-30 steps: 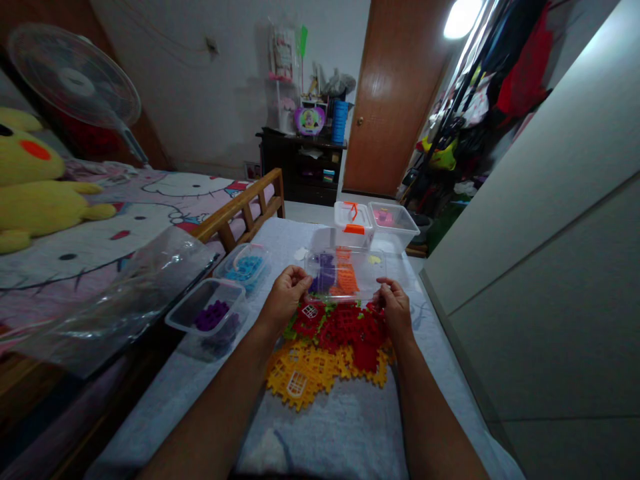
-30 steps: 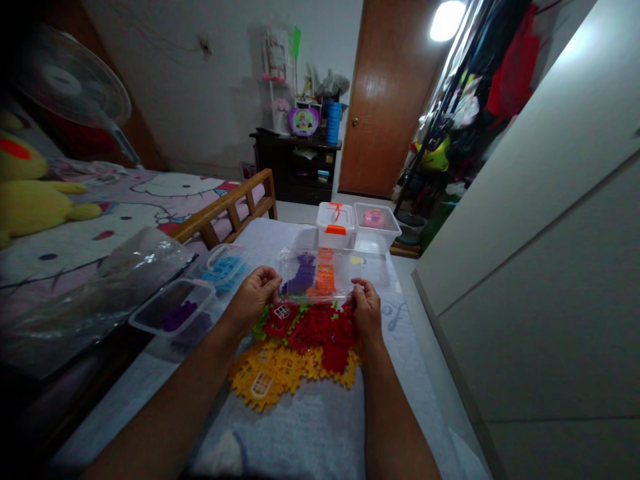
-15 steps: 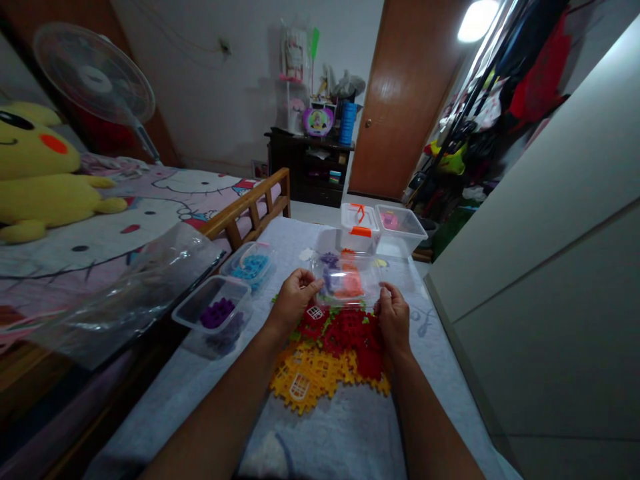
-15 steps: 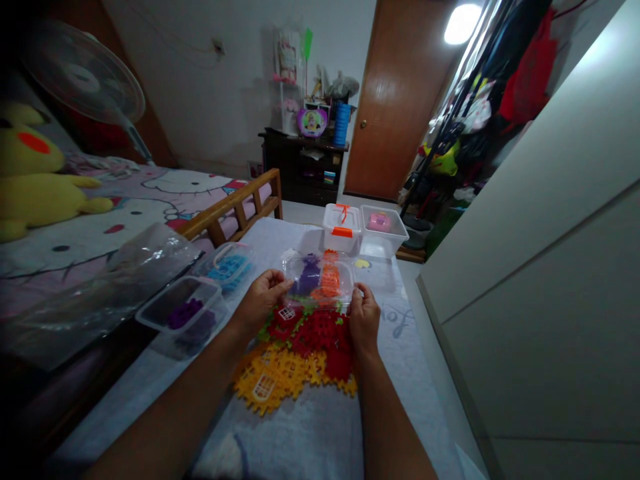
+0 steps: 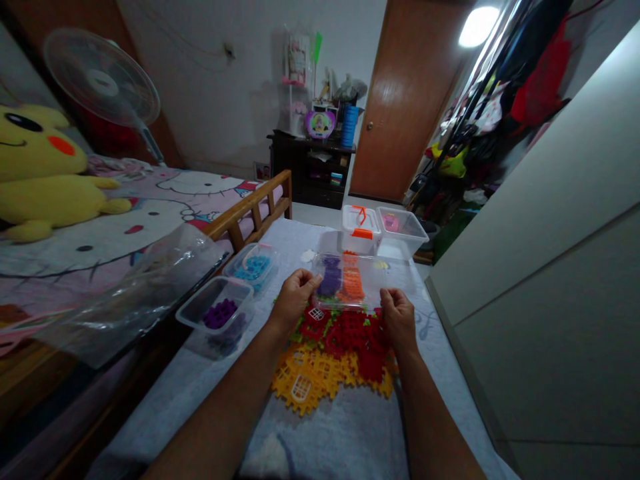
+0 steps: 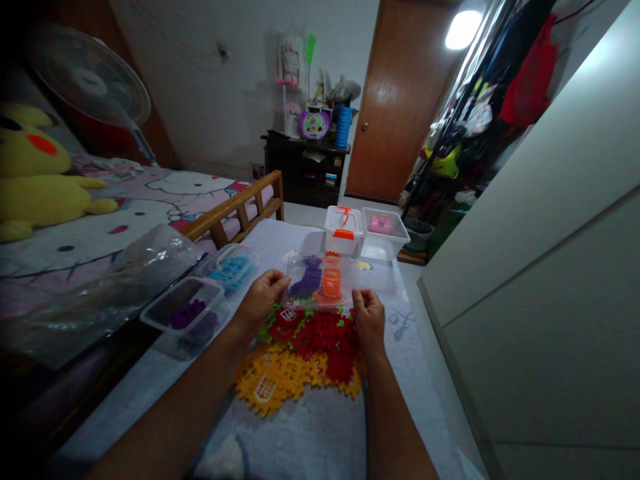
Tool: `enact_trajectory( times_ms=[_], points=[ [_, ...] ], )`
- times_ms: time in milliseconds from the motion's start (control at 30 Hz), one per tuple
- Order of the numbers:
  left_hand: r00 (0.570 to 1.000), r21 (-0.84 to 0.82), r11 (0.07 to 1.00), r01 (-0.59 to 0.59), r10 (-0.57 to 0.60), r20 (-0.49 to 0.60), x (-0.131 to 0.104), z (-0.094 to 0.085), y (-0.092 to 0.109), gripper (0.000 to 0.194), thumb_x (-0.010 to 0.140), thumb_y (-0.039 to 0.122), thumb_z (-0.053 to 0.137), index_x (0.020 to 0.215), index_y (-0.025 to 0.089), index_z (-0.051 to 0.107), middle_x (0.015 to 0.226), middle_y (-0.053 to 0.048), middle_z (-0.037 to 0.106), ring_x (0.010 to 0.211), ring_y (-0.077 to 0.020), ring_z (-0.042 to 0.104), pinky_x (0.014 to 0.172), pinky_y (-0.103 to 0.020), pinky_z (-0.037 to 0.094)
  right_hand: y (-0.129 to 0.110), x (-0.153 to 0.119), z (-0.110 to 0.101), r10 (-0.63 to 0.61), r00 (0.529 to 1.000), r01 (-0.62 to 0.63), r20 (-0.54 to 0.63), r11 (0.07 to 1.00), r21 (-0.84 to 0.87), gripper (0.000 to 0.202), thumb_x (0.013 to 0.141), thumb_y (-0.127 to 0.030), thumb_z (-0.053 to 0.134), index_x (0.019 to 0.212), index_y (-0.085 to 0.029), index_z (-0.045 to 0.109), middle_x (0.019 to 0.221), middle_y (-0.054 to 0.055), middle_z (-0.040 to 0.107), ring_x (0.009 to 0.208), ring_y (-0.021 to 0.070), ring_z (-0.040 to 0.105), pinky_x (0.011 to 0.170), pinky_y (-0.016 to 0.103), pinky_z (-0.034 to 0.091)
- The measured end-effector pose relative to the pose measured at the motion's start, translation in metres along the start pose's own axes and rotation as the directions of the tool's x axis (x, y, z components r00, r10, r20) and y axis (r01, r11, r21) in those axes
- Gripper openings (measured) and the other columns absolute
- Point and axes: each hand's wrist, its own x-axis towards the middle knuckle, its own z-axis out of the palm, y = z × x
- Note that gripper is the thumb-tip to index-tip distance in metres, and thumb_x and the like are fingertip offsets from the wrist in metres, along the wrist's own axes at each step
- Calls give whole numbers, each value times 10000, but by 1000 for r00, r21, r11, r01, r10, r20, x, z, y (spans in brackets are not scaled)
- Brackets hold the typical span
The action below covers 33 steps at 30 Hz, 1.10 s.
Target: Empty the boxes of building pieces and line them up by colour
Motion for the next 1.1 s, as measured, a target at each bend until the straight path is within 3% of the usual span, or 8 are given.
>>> enact_trajectory(
  times_ms=[233, 467, 633, 867, 1100],
  points=[
    [999, 9, 999, -32, 32, -38, 6, -2, -4, 265, 691, 377, 728, 728, 189, 544, 606, 72, 494, 528, -82, 417, 529, -208, 353, -2, 1, -2, 0, 999, 1, 42, 999, -32, 488, 743, -631, 687, 613, -231, 438, 534, -82, 378, 490, 89, 322, 458, 240, 288],
    [993, -108, 989, 103, -108, -46, 6, -5, 2, 339, 600, 400, 784, 695, 184, 540, 667, 45, 533, 616, -104, 487, 599, -223, 403, 4, 2, -1, 114, 983, -134, 143, 982, 137, 512, 739, -676, 677, 618, -238, 441, 457, -93, 390, 397, 78, 312, 383, 226, 252],
    [977, -176, 966, 188, -202, -71, 9, -10, 6, 405, 528, 445, 810, 714, 181, 565, 728, 27, 559, 693, -126, 526, 605, -230, 422, 9, 3, -1, 87, 974, -137, 208, 961, 240, 441, 768, -617, 692, 687, -218, 523, 485, -82, 463, 411, 75, 364, 399, 202, 303],
    [980, -133, 976, 175, -185, -67, 8, -12, 4, 383, 568, 467, 776, 716, 185, 564, 694, 36, 555, 641, -116, 500, 581, -232, 404, 7, 2, -2, 80, 969, -143, 233, 952, 269, 396, 778, -540, 734, 680, -204, 549, 471, -81, 483, 397, 64, 390, 404, 195, 313],
    [972, -204, 956, 212, -229, -61, 10, -18, 10, 404, 517, 451, 811, 702, 184, 571, 683, 37, 570, 637, -117, 519, 574, -230, 399, -4, -2, 1, 119, 955, -205, 272, 928, 311, 368, 753, -528, 753, 724, -202, 582, 489, -82, 499, 382, 60, 397, 378, 189, 305]
  ],
)
